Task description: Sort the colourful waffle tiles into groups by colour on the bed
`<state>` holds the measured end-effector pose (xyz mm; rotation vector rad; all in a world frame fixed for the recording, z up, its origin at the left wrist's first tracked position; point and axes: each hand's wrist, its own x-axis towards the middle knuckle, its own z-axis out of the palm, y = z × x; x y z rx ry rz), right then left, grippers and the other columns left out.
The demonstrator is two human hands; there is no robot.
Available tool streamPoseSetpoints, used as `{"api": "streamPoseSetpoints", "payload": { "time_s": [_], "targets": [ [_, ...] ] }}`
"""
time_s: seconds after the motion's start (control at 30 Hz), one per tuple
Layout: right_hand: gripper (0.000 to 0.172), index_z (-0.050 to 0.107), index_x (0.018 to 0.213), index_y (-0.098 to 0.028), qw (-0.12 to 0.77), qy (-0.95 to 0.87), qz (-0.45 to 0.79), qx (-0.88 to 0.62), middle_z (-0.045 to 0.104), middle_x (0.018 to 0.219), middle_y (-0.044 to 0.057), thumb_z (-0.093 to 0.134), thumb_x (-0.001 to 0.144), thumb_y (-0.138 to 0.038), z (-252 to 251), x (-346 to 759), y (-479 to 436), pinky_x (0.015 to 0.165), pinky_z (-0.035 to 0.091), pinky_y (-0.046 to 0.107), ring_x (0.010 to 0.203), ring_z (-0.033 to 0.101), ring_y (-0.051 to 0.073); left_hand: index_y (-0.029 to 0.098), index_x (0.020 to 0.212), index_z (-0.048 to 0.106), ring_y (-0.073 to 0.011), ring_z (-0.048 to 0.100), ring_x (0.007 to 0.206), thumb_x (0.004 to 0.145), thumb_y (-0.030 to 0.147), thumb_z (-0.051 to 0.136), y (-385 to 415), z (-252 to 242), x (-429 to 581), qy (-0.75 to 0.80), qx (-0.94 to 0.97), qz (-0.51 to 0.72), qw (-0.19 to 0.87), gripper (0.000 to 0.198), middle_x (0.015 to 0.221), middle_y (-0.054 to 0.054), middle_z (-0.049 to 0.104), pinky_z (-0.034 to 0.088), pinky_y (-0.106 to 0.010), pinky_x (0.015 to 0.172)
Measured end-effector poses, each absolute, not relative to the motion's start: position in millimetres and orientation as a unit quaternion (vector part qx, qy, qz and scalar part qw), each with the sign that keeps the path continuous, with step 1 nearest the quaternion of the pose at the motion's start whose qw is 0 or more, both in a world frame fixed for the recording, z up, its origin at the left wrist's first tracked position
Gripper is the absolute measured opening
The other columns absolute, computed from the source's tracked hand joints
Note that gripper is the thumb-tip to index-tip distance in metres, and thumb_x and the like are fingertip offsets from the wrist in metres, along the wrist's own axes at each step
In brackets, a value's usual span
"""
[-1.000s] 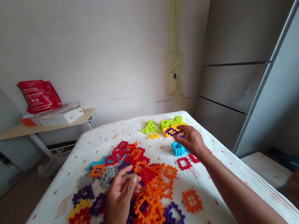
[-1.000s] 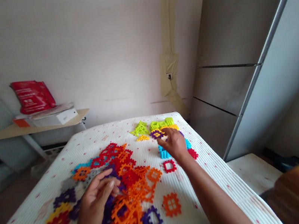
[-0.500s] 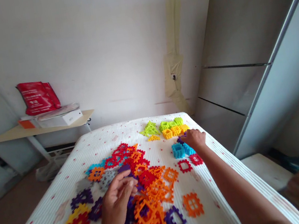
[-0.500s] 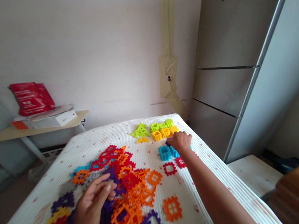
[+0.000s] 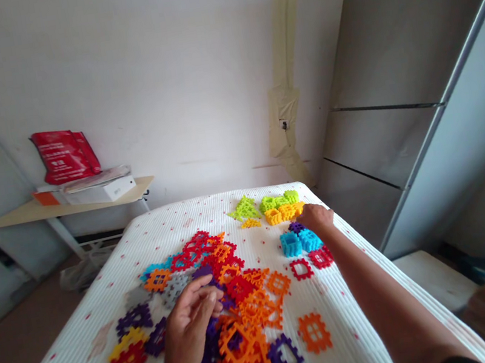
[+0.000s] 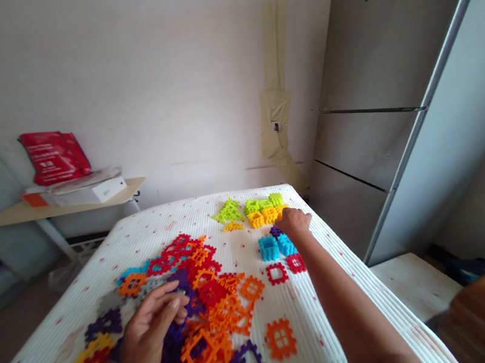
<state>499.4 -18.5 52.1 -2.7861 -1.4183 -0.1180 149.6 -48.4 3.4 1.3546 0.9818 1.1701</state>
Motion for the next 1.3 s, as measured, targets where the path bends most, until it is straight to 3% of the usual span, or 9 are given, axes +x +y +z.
{"api": "streamPoseSetpoints", "payload": {
  "time_s": [0.23,0.57,0.7,0.83,0.93,1.03,1.17,1.3],
  "targets": [
    [0.036,0.067,0.105,-0.028,-0.074,-0.608,-0.004,-0.791,0.066,0.109,0.005,0.066,0.070,-0.021,71.4,519.0,5.2,0.078,0.045,0.026,0.101,0.059,0.022,0.017,0.103,0.057,-0.0133,0.060,0.064,0.071,0.047,0.065,-47.7,4.7,148.8,0.423,0.575,0.481,0.508,0.044,0.080,-0.003,0.068,0.051,-0.024,0.064],
    [0.037,0.069,0.101,-0.020,-0.109,-0.586,-0.011,-0.803,0.067,0.105,0.012,0.072,0.065,-0.028,80.7,507.2,18.7,0.071,0.050,0.032,0.095,0.063,0.029,0.017,0.095,0.063,-0.0169,0.063,0.066,0.067,0.049,0.066,-47.0,4.0,144.2,0.463,0.584,0.464,0.479,0.043,0.080,-0.005,0.070,0.054,-0.026,0.064],
    [0.033,0.065,0.108,-0.019,-0.070,-0.553,-0.051,-0.829,0.065,0.108,0.013,0.056,0.078,-0.029,91.7,505.3,8.3,0.068,0.047,0.028,0.093,0.063,0.025,0.018,0.088,0.067,-0.0184,0.065,0.068,0.063,0.053,0.067,-48.6,22.4,127.2,0.482,0.588,0.469,0.450,0.043,0.080,-0.005,0.072,0.054,-0.025,0.064],
    [0.031,0.066,0.100,-0.022,0.054,-0.515,-0.123,-0.846,0.069,0.095,0.009,0.041,0.085,-0.032,106.2,496.1,-20.6,0.061,0.041,0.024,0.082,0.063,0.020,0.022,0.084,0.068,-0.0193,0.066,0.072,0.060,0.055,0.068,-51.3,50.7,95.7,0.531,0.586,0.481,0.378,0.040,0.079,-0.002,0.072,0.053,-0.024,0.067],
    [0.027,0.067,0.089,-0.023,0.129,-0.507,-0.148,-0.839,0.070,0.082,0.007,0.045,0.082,-0.036,109.0,484.1,-49.0,0.055,0.035,0.022,0.072,0.062,0.017,0.024,0.080,0.069,-0.0190,0.065,0.074,0.063,0.052,0.066,-52.8,58.4,70.2,0.565,0.621,0.457,0.295,0.032,0.079,0.000,0.071,0.051,-0.024,0.066],
    [0.025,0.066,0.083,-0.023,0.132,-0.532,-0.129,-0.826,0.068,0.075,0.007,0.049,0.078,-0.041,101.6,483.3,-72.4,0.050,0.031,0.023,0.063,0.059,0.017,0.024,0.073,0.069,-0.0188,0.063,0.069,0.064,0.050,0.064,-57.4,51.3,47.5,0.553,0.677,0.422,0.240,0.029,0.076,-0.002,0.069,0.049,-0.026,0.062],
    [0.029,0.068,0.080,-0.026,0.170,-0.526,-0.154,-0.819,0.067,0.067,0.006,0.052,0.074,-0.049,84.2,505.4,-81.7,0.046,0.030,0.025,0.048,0.053,0.017,0.022,0.068,0.068,-0.0163,0.058,0.062,0.068,0.041,0.059,-72.9,34.2,22.7,0.544,0.720,0.364,0.231,0.021,0.071,-0.003,0.066,0.045,-0.025,0.057],
    [0.031,0.069,0.077,-0.028,0.214,-0.516,-0.173,-0.811,0.068,0.067,0.006,0.056,0.068,-0.055,82.4,521.4,-77.1,0.045,0.031,0.028,0.045,0.051,0.018,0.022,0.072,0.068,-0.0162,0.060,0.072,0.072,0.029,0.056,-89.1,19.1,4.5,0.530,0.748,0.333,0.220,0.014,0.077,-0.003,0.066,0.046,-0.025,0.065]
  ]
}}
